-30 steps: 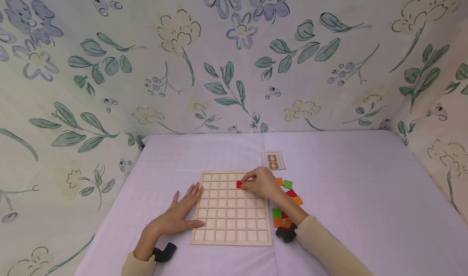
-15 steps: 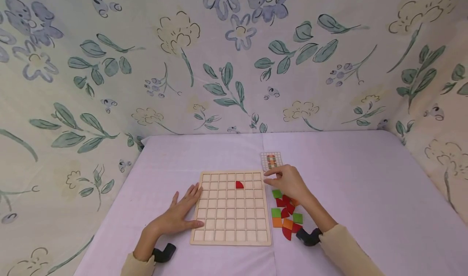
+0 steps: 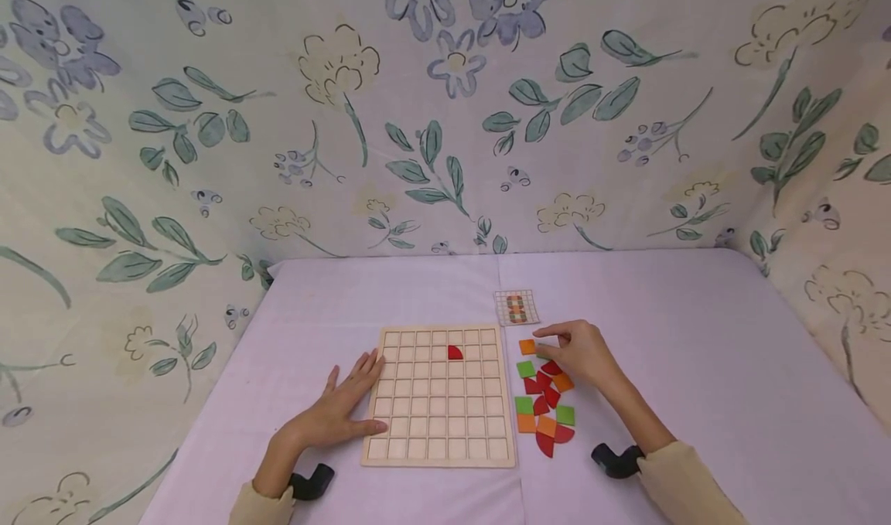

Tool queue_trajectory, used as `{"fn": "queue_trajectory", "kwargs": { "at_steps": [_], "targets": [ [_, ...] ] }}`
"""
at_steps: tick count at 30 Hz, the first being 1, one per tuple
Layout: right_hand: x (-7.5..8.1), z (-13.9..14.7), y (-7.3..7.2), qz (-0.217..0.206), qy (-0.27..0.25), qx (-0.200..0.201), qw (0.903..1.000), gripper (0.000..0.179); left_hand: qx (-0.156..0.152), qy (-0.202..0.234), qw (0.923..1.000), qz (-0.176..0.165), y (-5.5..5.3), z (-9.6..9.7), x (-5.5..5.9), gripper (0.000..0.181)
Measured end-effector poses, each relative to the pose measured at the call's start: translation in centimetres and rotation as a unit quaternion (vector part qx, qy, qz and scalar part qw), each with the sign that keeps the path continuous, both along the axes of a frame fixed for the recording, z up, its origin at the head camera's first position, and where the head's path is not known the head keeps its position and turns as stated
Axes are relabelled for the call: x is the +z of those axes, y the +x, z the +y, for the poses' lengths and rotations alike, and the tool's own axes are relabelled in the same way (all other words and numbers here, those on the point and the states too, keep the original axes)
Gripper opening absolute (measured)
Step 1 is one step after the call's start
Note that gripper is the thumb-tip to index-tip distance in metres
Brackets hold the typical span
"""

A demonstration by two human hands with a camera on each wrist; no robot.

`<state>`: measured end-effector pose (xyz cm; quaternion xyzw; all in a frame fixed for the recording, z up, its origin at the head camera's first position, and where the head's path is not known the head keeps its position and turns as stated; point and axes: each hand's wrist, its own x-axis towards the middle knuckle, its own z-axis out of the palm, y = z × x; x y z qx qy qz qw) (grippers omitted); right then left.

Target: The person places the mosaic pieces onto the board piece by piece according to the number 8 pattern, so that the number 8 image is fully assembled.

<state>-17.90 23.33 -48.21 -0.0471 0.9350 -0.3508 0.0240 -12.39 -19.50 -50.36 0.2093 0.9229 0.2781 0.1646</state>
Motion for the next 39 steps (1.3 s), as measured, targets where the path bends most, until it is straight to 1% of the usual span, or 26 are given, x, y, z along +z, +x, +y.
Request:
{"fn": "queue_trajectory", "kwargs": {
  "at_steps": [5, 10, 15, 20, 24, 28, 32, 36, 39],
  "targets": [
    [-0.8, -0.2, -0.5, -0.02, 0.0, 0.003, 0.9998, 0.033, 0.0, 0.008, 1.0, 0.001, 0.1, -0.1, 0.0, 0.109],
    [-1.4, -0.4, -0.8, -0.037, 0.001, 0.0, 0.9993, 0.033, -0.002, 0.001, 1.0, 0.0, 0.0, -0.1, 0.0, 0.109],
    [-1.5, -0.6, -1.0, -0.028, -0.004, 0.009, 0.9996, 0.033, 0.0, -0.002, 1.0, 0.001, 0.1, -0.1, 0.2, 0.109],
    [-1.5, -0.7, -1.1, -0.028, -0.005, 0.008, 0.9996, 0.035, -0.003, 0.007, 0.9999, 0.01, 0.1, -0.1, 0.1, 0.108],
    [-1.5, -0.7, -1.1, -0.039, -0.002, -0.002, 0.9992, 0.033, -0.002, 0.012, 0.9999, 0.008, 0.2, 0.0, 0.1, 0.108],
    [-1.5, -0.7, -1.1, -0.045, -0.007, 0.0, 0.999, 0.031, -0.001, 0.008, 1.0, 0.003, 0.2, 0.0, 0.2, 0.108],
    [-1.4, -0.8, -1.1, -0.039, -0.009, 0.006, 0.9992, 0.029, 0.002, 0.004, 1.0, 0.002, 0.2, 0.0, 0.2, 0.108],
    [-0.9, -1.3, -1.2, -0.026, -0.005, 0.012, 0.9996, 0.029, 0.001, 0.006, 1.0, 0.001, 0.1, 0.1, 0.2, 0.108],
    [-0.4, -1.9, -1.3, -0.019, -0.013, 0.018, 0.9996, 0.029, -0.001, 0.009, 0.9999, 0.003, 0.1, 0.1, 0.3, 0.109]
  ]
}}
